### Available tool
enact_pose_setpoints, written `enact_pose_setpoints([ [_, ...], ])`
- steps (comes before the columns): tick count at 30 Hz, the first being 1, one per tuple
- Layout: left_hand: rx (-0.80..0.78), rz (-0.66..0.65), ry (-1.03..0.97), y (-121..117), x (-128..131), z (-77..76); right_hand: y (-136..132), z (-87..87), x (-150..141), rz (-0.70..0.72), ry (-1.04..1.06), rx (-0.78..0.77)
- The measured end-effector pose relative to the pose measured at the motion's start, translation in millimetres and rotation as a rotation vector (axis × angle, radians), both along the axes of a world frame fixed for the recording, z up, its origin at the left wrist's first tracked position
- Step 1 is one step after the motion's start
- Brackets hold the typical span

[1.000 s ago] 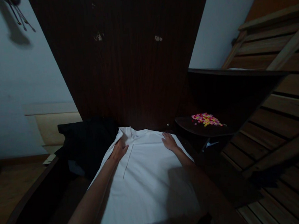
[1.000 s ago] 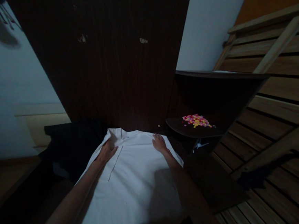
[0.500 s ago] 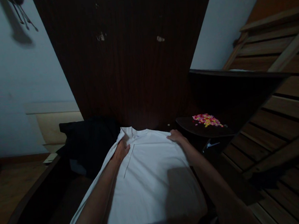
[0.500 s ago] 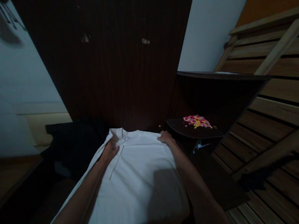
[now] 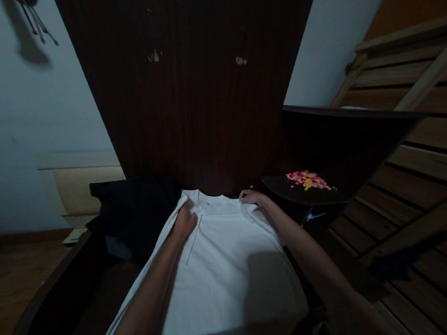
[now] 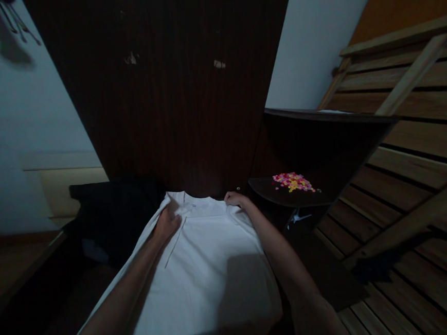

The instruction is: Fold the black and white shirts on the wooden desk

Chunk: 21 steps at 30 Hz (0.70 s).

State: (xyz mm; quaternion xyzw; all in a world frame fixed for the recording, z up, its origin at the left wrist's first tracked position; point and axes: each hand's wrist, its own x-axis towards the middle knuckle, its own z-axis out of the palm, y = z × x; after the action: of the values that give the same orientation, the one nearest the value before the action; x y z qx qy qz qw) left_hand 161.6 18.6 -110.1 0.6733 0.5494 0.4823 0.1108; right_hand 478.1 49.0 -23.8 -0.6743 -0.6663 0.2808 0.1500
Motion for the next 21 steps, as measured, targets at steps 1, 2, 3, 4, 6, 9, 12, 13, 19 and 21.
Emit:
enact_pose_setpoints([
  [1,-0.015,-0.007,-0.02,-1.0,2.1,3.5,0.2,-2.3,-9.6,0.012,0.045,-0.037],
  [2,-0.031,-0.021,-0.032,-2.5,4.5,6.9,-0.1,-4.5,-18.7,0.023,0.078,-0.075],
  [3,-0.047,-0.046,-0.035,-4.5,7.4,10.0,-1.1,-6.6,-27.2,0.033,0.117,-0.118],
  [4,-0.06,-0.081,-0.032,-7.1,11.1,12.6,-2.5,-8.5,-34.8,0.039,0.178,-0.164],
  [6,-0.077,-0.16,-0.014,-14.2,21.3,15.9,-6.5,-12.1,-47.4,0.041,0.356,-0.274],
  [9,-0.084,-0.249,0.001,-26.9,43.5,15.6,-13.0,-17.9,-61.0,0.032,0.587,-0.388],
  [12,-0.05,-0.371,0.041,-36.2,67.0,9.9,-18.6,-25.0,-68.5,0.055,0.569,-0.313],
  [13,-0.041,-0.417,0.071,-37.7,73.2,7.4,-20.4,-27.3,-69.4,0.064,0.544,-0.27],
  [19,-0.091,-0.438,0.284,-34.1,85.0,-5.9,-31.2,-27.2,-55.9,0.181,0.224,-0.057],
  [21,-0.088,-0.404,0.312,-32.6,83.6,-7.3,-32.9,-19.0,-45.6,0.245,0.024,-0.055],
])
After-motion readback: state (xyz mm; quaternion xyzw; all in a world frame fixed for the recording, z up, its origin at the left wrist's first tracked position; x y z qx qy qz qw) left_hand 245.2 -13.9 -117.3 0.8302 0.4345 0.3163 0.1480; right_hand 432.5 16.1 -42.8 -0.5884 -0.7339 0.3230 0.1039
